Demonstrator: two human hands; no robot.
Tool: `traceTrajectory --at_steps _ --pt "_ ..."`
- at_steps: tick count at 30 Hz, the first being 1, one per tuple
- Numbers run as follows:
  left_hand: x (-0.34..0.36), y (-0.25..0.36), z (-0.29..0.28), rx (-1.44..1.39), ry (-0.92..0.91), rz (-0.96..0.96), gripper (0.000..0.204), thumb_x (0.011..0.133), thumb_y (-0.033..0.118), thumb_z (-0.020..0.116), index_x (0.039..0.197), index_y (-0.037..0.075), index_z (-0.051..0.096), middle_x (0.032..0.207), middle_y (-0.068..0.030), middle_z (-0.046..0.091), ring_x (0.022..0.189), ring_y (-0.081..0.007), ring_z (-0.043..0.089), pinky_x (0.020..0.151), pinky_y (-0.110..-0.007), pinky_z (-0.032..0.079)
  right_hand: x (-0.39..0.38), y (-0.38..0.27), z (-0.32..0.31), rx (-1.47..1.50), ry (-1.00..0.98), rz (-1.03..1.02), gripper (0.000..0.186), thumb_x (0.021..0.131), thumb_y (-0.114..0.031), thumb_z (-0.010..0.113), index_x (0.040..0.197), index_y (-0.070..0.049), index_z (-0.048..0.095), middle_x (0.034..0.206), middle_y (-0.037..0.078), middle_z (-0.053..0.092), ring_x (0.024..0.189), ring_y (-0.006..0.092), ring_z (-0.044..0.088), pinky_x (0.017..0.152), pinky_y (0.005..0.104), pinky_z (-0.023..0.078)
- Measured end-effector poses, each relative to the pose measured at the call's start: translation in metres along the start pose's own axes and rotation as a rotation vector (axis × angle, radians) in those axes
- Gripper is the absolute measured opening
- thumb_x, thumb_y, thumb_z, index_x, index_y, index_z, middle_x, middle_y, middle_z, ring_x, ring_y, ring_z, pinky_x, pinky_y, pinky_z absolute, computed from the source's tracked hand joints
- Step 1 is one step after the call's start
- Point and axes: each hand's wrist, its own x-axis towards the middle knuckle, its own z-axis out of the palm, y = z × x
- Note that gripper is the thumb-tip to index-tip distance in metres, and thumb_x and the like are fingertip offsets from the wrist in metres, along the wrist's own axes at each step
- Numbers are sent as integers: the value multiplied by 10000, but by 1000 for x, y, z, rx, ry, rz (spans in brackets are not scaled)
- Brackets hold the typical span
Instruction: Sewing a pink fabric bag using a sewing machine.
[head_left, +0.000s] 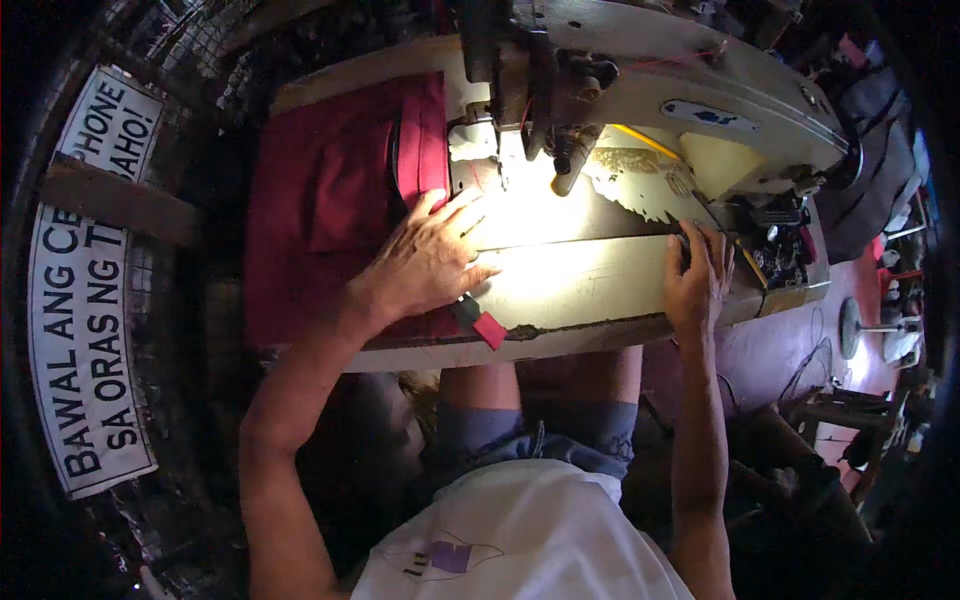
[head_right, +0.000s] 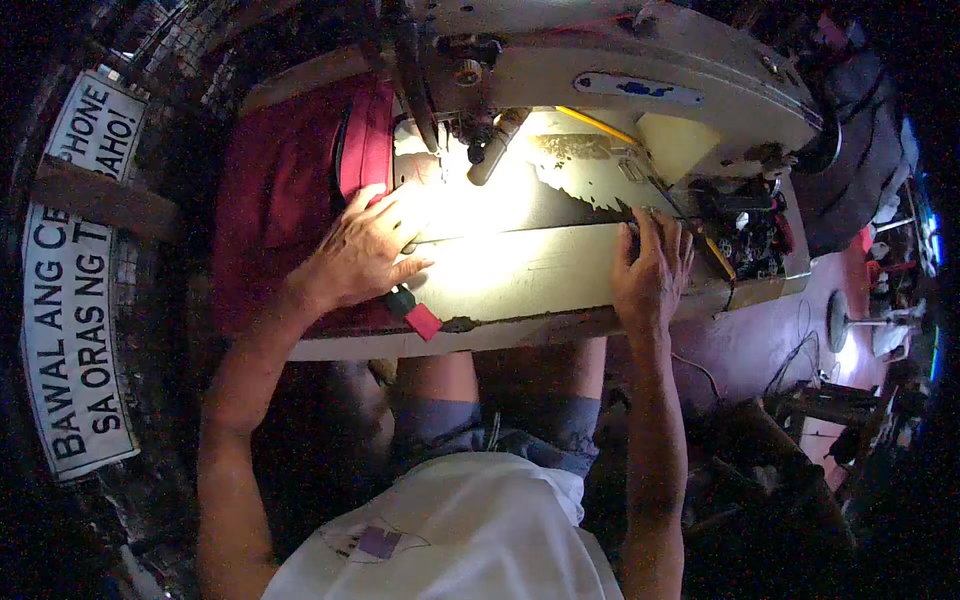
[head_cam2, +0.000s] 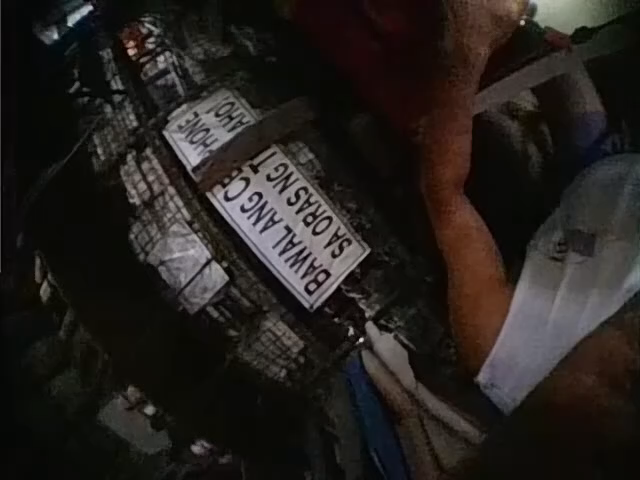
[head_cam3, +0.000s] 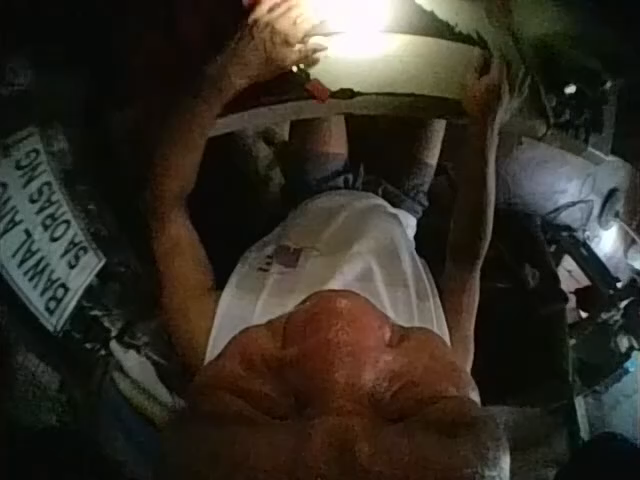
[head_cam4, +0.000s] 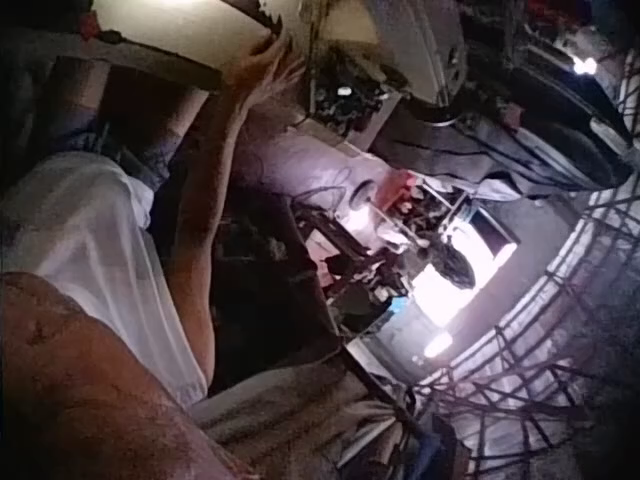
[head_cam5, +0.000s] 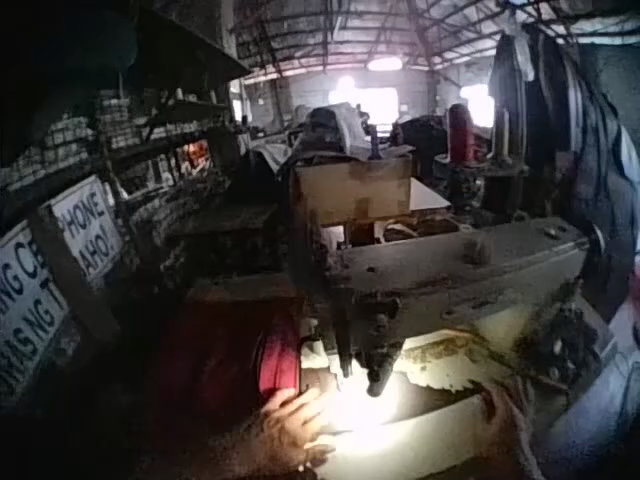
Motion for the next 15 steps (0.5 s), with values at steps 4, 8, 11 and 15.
traceTrajectory --at_steps 4,8,11,15 --pt "-5 11 2 125 34 -125 452 919 399 568 1175 33 636 1279 -153 568 1289 -327 476 1121 -563 279 -1 0 -1 15 -4 0 286 877 -190 674 1148 -99 663 1131 91 603 1076 314 552 951 447 431" --pt "-3 0 11 239 11 -216 502 919 383 565 1267 21 565 1331 -192 541 1347 -364 429 1155 -597 210 0 1 0 14 -9 6 283 877 -196 675 1143 -99 667 1127 90 609 1075 312 555 953 448 430" --pt "16 -32 14 259 -34 -219 444 933 259 524 1334 70 552 1403 -176 510 1375 -353 404 1164 -597 206 0 4 1 3 1 -23 278 877 -191 676 1138 -96 670 1113 93 616 1067 314 557 949 444 433" --pt "29 -54 -11 117 50 -86 440 942 170 514 1369 67 534 1409 -145 527 1402 -305 388 1149 -581 269 1 11 4 82 3 -30 233 879 -175 675 1095 -87 671 1081 108 621 1052 328 561 934 443 437"
